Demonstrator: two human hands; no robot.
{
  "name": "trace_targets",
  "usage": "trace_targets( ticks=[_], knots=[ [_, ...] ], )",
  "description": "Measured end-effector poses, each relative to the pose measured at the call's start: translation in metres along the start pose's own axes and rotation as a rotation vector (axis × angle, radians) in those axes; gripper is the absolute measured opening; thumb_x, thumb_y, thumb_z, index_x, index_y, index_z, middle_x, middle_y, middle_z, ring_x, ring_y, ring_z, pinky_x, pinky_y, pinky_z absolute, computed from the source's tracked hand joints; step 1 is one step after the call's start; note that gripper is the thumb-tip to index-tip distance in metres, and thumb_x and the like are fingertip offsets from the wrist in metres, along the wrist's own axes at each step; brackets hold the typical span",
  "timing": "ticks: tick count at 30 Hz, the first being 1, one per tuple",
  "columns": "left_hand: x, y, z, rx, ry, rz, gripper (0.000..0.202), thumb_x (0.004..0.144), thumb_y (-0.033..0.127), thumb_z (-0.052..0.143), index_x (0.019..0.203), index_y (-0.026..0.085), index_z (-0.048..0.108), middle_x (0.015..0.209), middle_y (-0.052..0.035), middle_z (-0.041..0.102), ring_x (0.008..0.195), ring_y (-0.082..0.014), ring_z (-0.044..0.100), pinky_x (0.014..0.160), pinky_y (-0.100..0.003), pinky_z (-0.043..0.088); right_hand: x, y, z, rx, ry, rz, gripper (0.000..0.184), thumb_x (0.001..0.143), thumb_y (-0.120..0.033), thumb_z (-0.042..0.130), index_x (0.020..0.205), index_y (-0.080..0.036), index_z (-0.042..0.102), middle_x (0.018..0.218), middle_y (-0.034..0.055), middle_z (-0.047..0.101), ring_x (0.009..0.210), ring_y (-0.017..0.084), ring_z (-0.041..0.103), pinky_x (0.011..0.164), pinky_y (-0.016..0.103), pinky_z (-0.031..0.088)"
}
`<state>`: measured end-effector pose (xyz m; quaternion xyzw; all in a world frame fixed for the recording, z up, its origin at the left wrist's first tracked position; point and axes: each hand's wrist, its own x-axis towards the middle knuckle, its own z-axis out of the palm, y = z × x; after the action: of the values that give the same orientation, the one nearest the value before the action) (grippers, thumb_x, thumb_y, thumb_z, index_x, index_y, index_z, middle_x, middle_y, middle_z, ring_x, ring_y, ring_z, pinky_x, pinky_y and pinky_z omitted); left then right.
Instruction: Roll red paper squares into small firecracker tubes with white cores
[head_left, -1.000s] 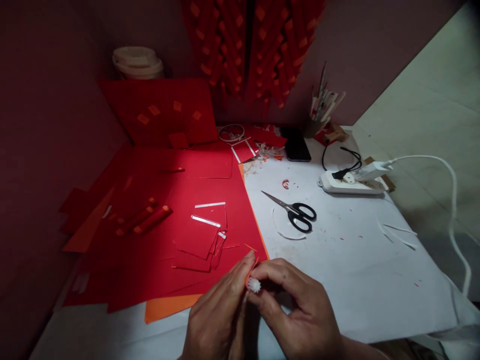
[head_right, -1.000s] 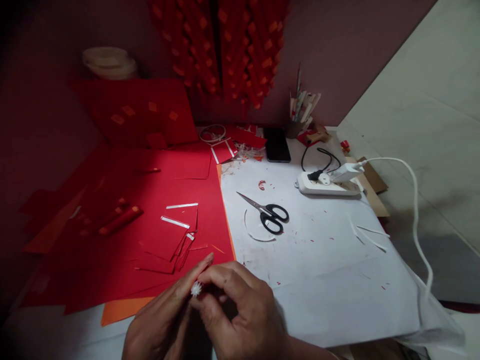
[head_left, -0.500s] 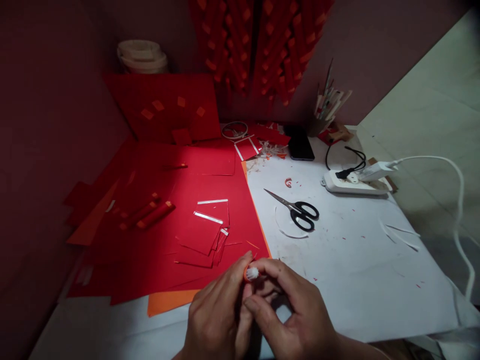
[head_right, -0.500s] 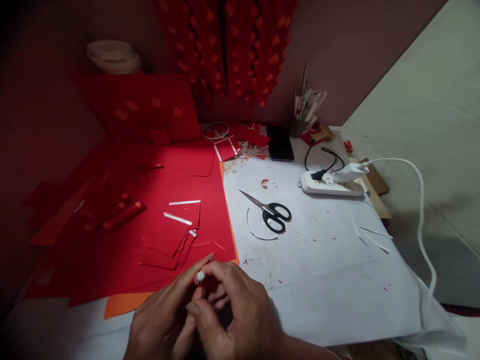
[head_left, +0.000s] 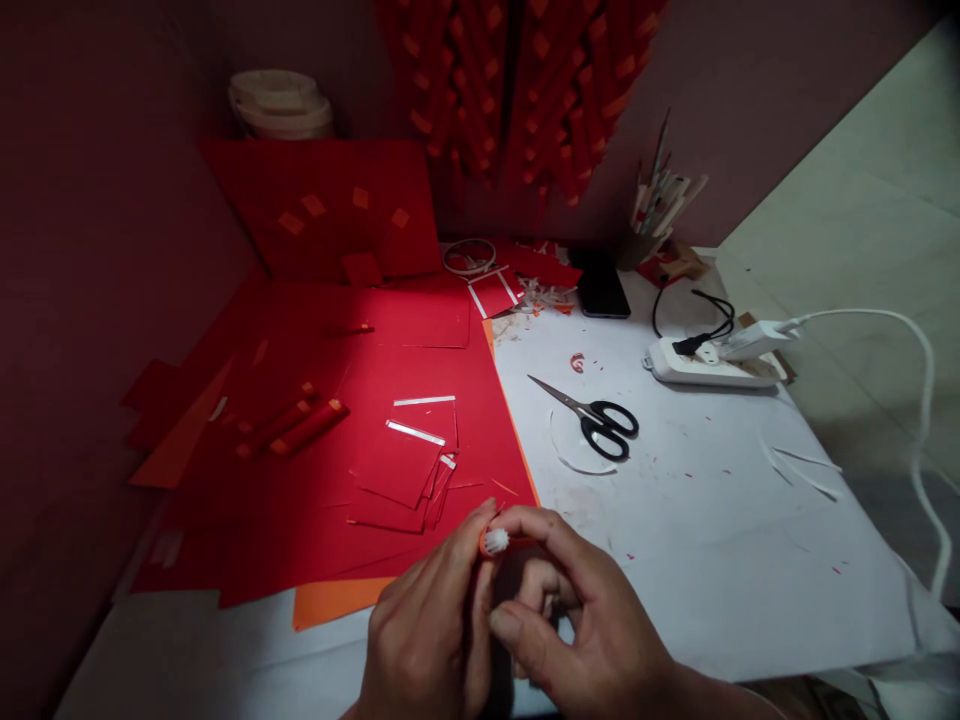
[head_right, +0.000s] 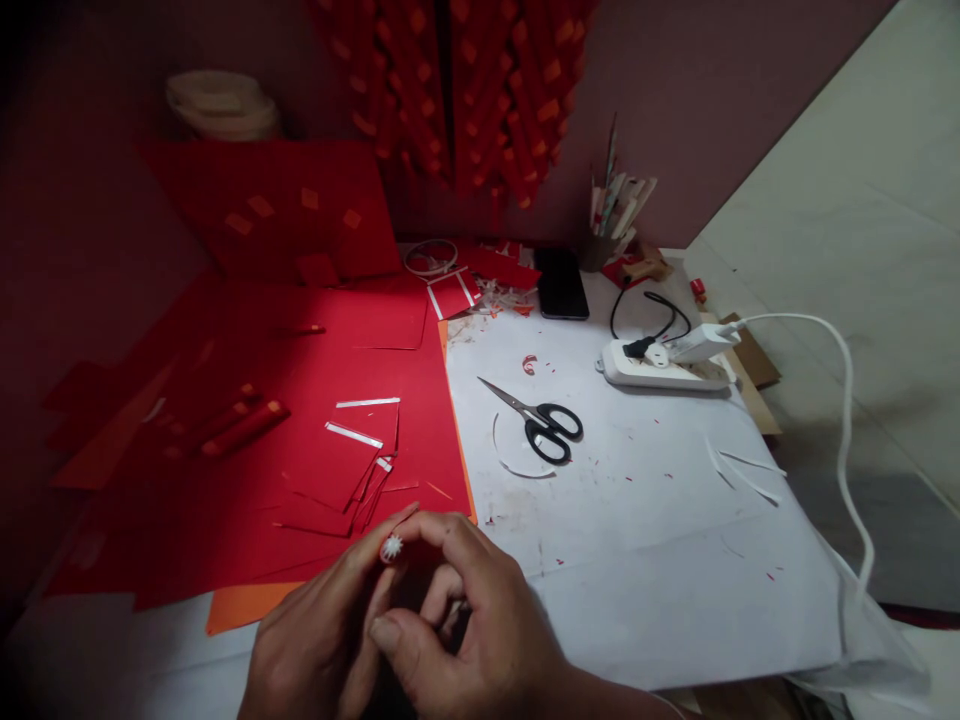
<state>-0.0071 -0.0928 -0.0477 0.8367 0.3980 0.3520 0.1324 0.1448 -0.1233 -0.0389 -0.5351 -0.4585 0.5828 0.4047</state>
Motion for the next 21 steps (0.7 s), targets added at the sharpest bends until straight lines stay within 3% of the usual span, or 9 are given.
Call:
trace_targets(
  ticks=[5,12,16,21],
  knots=[
    [0.0004,0.0,-0.0015,0.003,0.008,-0.084,0.029,0.091,0.008,0.048,0.119,0.015,0.056,0.099,-0.0136,0.079,0.078,-0.0183,0.077,0.081,-0.026,0.061,-0.0018,-0.0006,-0.0016,0.099,-0.064,0.096,0.058,0.071,-0.022,0.071,0.126,-0.026,0.055,0.055,-0.0076,0.053,0.046,0.013,0.051,0.049,0.027,0.043],
    [-0.0003,0.0002,-0.0031,-0.015,0.035,-0.205,0.02,0.093,0.014,0.05,0.11,0.016,0.061,0.091,-0.0074,0.078,0.069,-0.0149,0.075,0.077,-0.022,0.06,-0.002,0.0034,-0.0027,0.256,-0.177,0.083,0.072,0.07,-0.021,0.072,0.137,-0.028,0.047,0.059,-0.007,0.054,0.05,0.013,0.053,0.05,0.025,0.045],
    [0.0007,0.0007,-0.0023,-0.01,0.036,-0.208,0.02,0.093,0.015,0.05,0.11,0.017,0.061,0.087,-0.0047,0.077,0.064,-0.0127,0.073,0.073,-0.019,0.059,-0.0028,0.0048,-0.0022,0.245,-0.172,0.156,0.068,0.07,-0.026,0.072,0.135,-0.023,0.049,0.058,-0.0057,0.055,0.05,0.013,0.054,0.049,0.025,0.044],
    [0.002,0.0022,-0.0012,-0.034,0.041,-0.2,0.022,0.092,0.013,0.051,0.111,0.019,0.06,0.087,-0.0029,0.077,0.066,-0.0131,0.074,0.068,-0.018,0.059,-0.0001,-0.0012,-0.0038,0.219,-0.148,0.102,0.072,0.066,-0.026,0.072,0.134,-0.02,0.05,0.061,-0.0043,0.055,0.054,0.015,0.056,0.052,0.027,0.046]
  ],
)
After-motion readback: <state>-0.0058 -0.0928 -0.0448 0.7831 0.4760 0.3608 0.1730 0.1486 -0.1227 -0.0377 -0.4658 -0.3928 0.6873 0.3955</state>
